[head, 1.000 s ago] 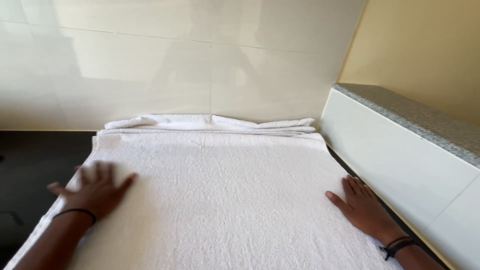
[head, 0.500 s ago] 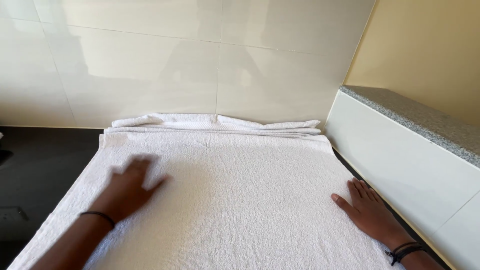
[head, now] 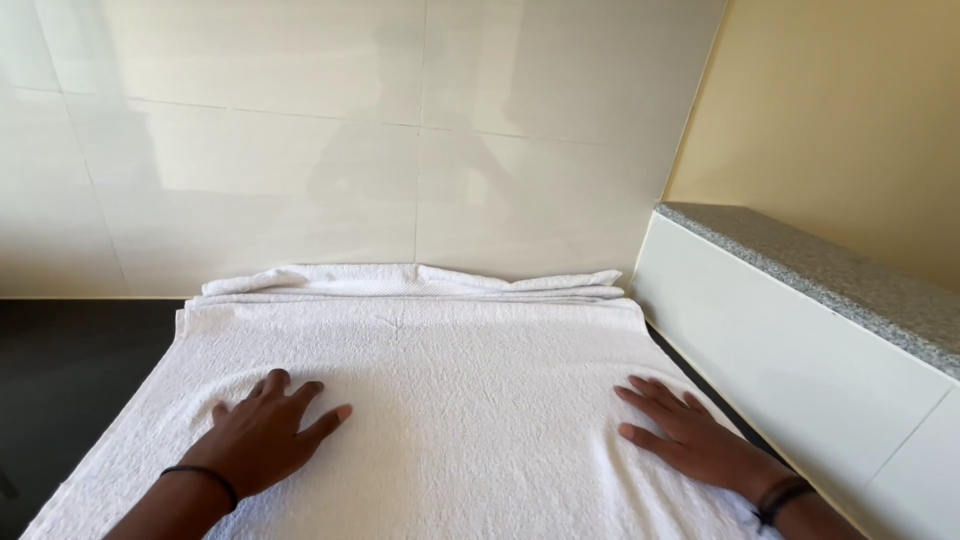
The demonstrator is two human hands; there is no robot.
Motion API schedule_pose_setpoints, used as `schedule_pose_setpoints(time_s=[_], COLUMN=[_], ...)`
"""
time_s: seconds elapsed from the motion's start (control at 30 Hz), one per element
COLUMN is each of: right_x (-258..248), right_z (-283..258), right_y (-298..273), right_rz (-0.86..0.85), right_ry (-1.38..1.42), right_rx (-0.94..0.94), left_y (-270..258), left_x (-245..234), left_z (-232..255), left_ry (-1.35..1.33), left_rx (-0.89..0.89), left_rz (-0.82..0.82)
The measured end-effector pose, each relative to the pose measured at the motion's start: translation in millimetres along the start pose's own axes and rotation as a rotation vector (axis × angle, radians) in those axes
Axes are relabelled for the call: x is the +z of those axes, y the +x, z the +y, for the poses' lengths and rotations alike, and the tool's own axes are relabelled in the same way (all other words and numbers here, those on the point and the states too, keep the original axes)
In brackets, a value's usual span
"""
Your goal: Folding a white towel into accordion pleats on a counter.
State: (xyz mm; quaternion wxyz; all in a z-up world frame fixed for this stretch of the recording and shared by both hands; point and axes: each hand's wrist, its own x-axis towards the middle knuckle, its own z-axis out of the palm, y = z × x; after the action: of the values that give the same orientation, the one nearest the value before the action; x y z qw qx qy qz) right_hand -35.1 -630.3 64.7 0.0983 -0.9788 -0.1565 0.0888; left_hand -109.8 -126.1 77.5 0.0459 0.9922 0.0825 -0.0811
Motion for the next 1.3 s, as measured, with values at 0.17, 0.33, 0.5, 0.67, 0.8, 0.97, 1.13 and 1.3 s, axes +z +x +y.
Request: schedule_pose_setpoints(time_s=[0.17,0.33,0.5,0.67,0.8,0.97,1.13,1.3], right_x=[-9,-19,-6,6,17,23,23,23], right_z=[-12,-47,-63,-66,-54,-12,0,-10], right_y=[46,95,143,173,193,217,217,214], right_rz=[-0.06,-0.074,-0.017,0.077,0.239,0.422,0.464,0.393], right_ry=[-0.043,-0.07,-0.092,-0.096,-0.091,-0.023,0.007,-0.059], right_rx=[0.095,0.196,0.305,0.333,0.303,0.298,0.317,0.355], left_y=[29,68,97,139,148,131,143,181], left_x=[6,16,15,20,31,10,18,51], left_z=[8,10,12,16,30,24,-10,-52], left_ry=[0.037,0.06,0.052,0.104,0.045,-0.039,-0.097,-0.047], left_rx=[-0.045,-0.077,-0.161,-0.179,-0.246,-0.217,-0.142,-0.458], left_rz=[-0.024,-0.022,0.06,0.101,0.237,0.22,0.219,0.377])
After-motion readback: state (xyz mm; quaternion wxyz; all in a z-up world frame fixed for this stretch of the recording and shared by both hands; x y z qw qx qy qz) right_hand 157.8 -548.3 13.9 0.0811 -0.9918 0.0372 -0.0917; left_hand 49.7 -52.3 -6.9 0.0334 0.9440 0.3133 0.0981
